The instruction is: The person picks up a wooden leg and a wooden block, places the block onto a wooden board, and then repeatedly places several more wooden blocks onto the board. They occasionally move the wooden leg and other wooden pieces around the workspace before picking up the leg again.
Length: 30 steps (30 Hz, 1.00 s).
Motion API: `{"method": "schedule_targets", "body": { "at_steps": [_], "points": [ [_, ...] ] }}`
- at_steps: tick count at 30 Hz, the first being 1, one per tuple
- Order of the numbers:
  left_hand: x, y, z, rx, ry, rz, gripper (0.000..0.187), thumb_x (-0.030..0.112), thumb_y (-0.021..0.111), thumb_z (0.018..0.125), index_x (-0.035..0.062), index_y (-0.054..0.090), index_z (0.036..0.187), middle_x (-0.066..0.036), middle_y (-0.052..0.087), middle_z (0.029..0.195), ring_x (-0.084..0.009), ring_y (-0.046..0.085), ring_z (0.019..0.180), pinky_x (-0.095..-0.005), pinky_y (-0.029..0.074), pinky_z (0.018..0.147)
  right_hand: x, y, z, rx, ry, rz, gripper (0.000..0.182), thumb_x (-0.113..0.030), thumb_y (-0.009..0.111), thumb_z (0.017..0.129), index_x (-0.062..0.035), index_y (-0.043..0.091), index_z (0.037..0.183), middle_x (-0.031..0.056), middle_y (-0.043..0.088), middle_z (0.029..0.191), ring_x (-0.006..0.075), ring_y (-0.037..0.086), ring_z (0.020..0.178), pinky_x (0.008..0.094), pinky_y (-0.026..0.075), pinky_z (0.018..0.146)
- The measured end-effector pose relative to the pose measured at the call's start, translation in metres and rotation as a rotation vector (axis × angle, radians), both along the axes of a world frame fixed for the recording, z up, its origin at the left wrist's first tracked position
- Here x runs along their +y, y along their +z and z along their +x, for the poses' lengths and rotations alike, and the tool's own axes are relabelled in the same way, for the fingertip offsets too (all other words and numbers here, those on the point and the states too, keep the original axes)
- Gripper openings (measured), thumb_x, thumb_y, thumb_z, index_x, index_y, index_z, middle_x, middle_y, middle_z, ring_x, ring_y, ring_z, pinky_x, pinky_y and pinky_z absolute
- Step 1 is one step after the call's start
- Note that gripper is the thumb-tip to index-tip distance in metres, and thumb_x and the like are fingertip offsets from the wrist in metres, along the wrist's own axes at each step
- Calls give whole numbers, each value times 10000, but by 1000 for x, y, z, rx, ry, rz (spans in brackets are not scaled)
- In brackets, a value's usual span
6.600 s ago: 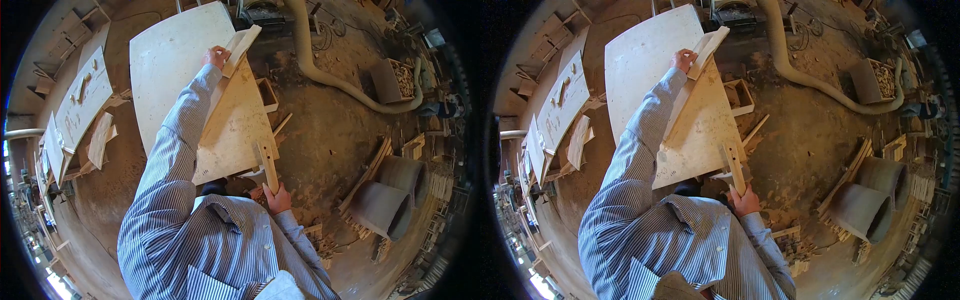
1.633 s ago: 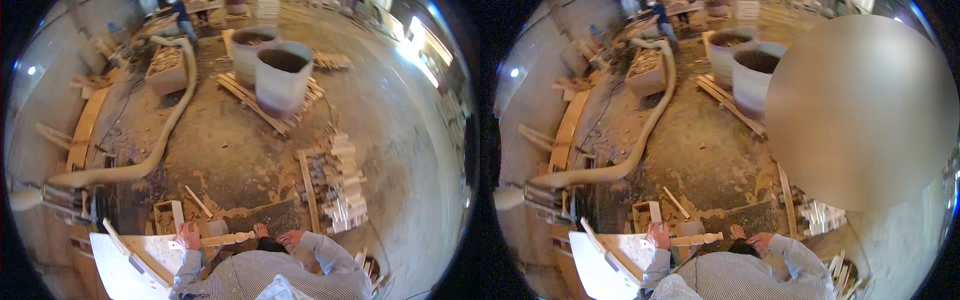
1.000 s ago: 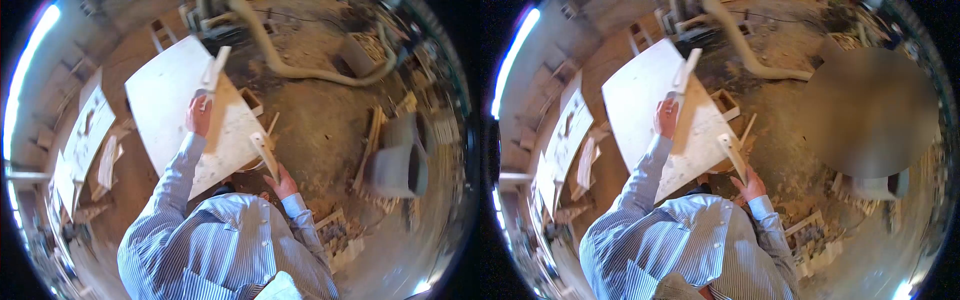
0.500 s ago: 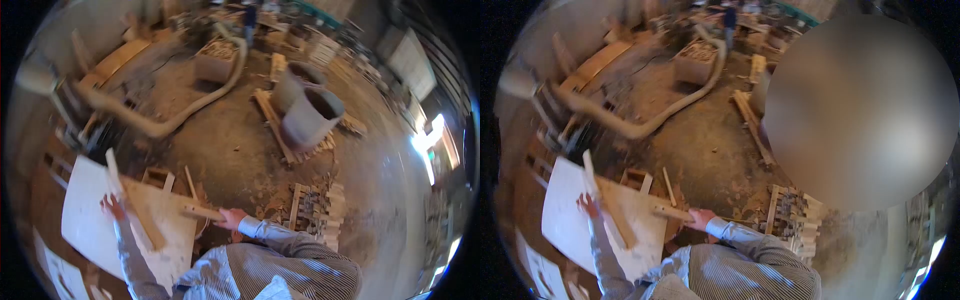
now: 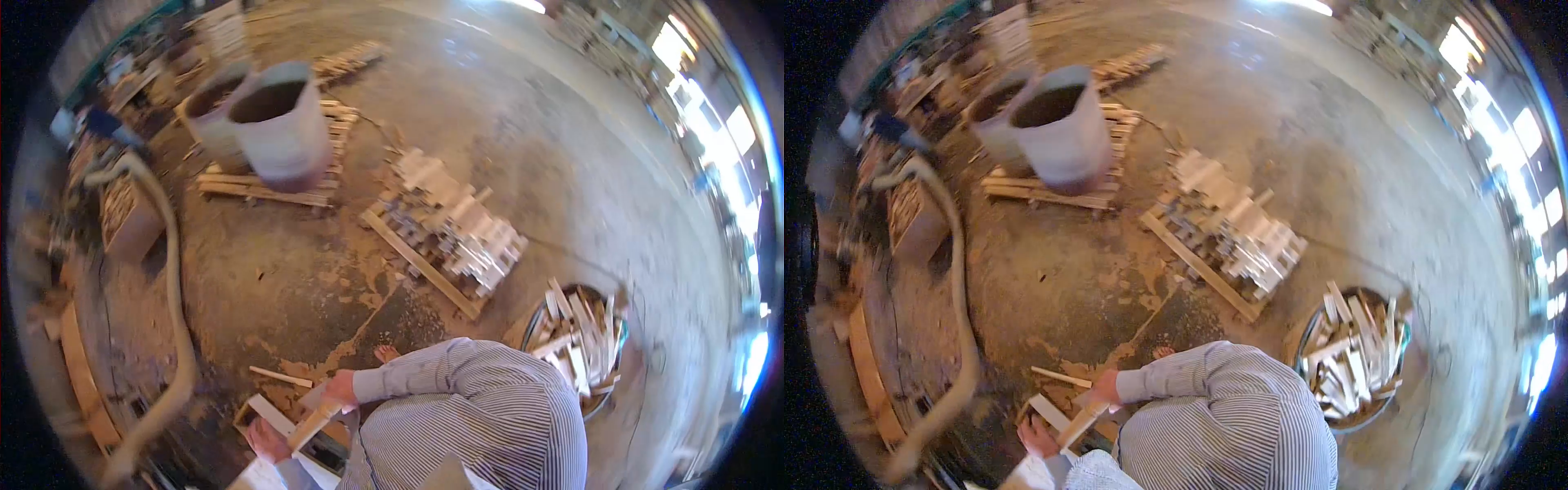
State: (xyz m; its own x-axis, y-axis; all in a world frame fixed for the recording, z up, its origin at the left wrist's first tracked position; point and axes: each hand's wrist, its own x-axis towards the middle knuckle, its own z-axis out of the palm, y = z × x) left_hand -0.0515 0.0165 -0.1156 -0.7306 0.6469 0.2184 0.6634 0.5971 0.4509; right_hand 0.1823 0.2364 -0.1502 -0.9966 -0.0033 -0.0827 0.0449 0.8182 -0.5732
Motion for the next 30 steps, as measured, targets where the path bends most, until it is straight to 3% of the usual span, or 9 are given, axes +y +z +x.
{"method": "schedule_targets", "body": {
  "at_steps": [2,4,6,8,9,14,17,25,30],
  "points": [
    [-7,-19,-14,-78,10,-27,395,343,640,1025,-38,715,1094,-194,676,1000,-373,618,1009,-478,517,883,12,-18,-5,33,-19,-20,454,-453,822,756,-193,695,1106,135,745,926,381,734,915,529,579,751],
    [-5,-27,-13,-99,73,-124,462,398,581,1034,-35,720,1113,-224,684,1010,-410,630,979,-500,517,904,13,-24,7,-37,0,72,412,-386,833,726,-189,717,1069,125,750,908,356,741,916,524,579,763],
    [-8,-26,-13,-90,64,-205,513,515,743,929,129,732,1267,-205,709,1261,-391,673,1133,-591,494,1010,27,-16,33,35,-127,30,318,-320,821,746,-156,748,1009,70,748,808,324,750,849,488,587,715],
    [6,-9,0,-8,113,-302,408,478,682,974,99,799,1067,-190,750,1085,-338,708,1009,-502,566,888,41,-26,34,-17,-8,20,265,-305,817,723,-120,782,909,117,765,844,344,754,854,506,591,713],
    [18,-10,2,16,113,-320,410,477,679,976,95,797,1068,-191,748,1083,-340,706,1007,-502,564,888,40,-26,29,-49,-2,-20,256,-311,803,713,-82,790,828,152,771,871,363,753,882,521,595,726],
    [76,-17,6,6,-7,-389,420,471,663,986,79,787,1070,-195,738,1073,-351,696,999,-500,557,885,50,-22,29,-53,4,-104,287,-301,781,728,-46,790,860,193,765,886,411,741,884,544,587,743],
    [111,-24,16,-3,-51,-403,426,468,653,991,70,782,1071,-197,733,1067,-357,690,993,-499,553,884,54,-41,20,61,74,-142,340,-325,674,849,-9,789,898,251,751,916,438,731,897,561,575,779],
    [163,-38,23,-40,-119,-410,442,458,628,1006,44,766,1075,-204,718,1051,-374,673,980,-496,542,880,45,-69,9,36,-36,-222,375,-329,622,893,9,783,908,268,747,931,450,727,894,563,574,773],
    [175,-42,24,-56,-133,-412,452,452,612,1015,28,757,1078,-208,709,1041,-385,663,971,-495,535,877,52,-78,10,124,46,-306,352,-285,608,906,27,769,912,280,739,929,455,720,897,566,570,778]
  ]
}}
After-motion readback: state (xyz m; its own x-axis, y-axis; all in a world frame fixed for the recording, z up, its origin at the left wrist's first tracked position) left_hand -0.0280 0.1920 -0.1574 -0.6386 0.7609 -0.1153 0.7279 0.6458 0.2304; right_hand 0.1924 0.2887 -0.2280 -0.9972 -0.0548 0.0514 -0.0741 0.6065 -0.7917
